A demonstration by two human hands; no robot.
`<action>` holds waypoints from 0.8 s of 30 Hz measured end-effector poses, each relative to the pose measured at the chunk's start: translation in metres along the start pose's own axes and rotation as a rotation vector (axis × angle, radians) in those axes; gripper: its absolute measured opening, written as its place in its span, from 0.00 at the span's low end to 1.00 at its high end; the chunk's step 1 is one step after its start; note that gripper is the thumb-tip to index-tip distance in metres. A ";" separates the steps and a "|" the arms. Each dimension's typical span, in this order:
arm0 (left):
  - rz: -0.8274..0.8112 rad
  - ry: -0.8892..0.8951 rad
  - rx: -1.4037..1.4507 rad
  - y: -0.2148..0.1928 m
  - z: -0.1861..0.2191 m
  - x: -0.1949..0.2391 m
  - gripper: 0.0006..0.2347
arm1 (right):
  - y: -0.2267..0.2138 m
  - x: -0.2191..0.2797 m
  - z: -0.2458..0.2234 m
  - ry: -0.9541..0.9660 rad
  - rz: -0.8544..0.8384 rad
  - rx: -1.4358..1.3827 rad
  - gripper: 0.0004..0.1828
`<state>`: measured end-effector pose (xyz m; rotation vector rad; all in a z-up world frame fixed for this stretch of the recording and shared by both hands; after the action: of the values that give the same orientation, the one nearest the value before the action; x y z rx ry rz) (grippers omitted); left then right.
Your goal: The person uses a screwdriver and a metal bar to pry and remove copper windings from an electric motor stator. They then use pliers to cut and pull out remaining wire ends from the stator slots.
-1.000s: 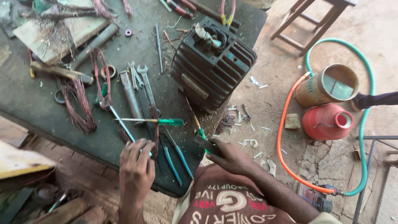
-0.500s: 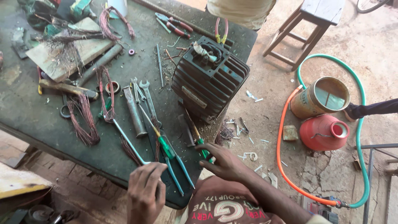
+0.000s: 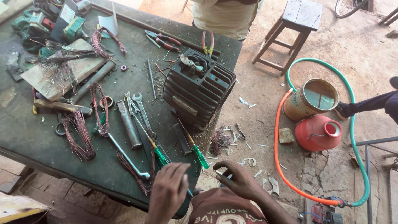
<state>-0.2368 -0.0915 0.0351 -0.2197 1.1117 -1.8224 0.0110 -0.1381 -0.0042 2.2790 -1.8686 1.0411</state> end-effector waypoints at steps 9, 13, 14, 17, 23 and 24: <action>-0.474 -0.088 -0.299 0.089 -0.019 -0.057 0.23 | -0.015 0.005 0.027 -0.037 -0.045 -0.055 0.18; -0.537 -0.207 -0.403 0.107 -0.037 -0.055 0.25 | -0.039 0.008 0.046 -0.045 -0.037 -0.071 0.18; -0.508 -0.230 -0.413 0.111 -0.040 -0.055 0.26 | -0.047 0.009 0.051 -0.032 -0.038 -0.089 0.17; -0.445 -0.280 -0.545 0.114 -0.048 -0.053 0.27 | -0.068 0.009 0.066 0.024 -0.039 -0.104 0.17; -0.350 -0.418 -0.719 0.091 -0.061 -0.050 0.26 | -0.112 0.001 0.092 -0.074 -0.004 -0.051 0.17; -0.274 -0.400 -0.713 0.088 -0.059 -0.051 0.24 | -0.118 -0.001 0.098 -0.071 -0.004 -0.034 0.18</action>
<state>-0.1875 -0.0271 -0.0507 -1.1479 1.4396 -1.4384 0.1612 -0.1432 -0.0351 2.3290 -1.8912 0.9321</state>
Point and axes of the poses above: each hand's wrist, its own x-axis away from the middle knuckle, its own y-axis out of the palm, z = x × y, the point moved 2 cm from there along -x, towards the middle knuckle, and after that the axes turned 6 degrees about y, right-handed, at the moved point
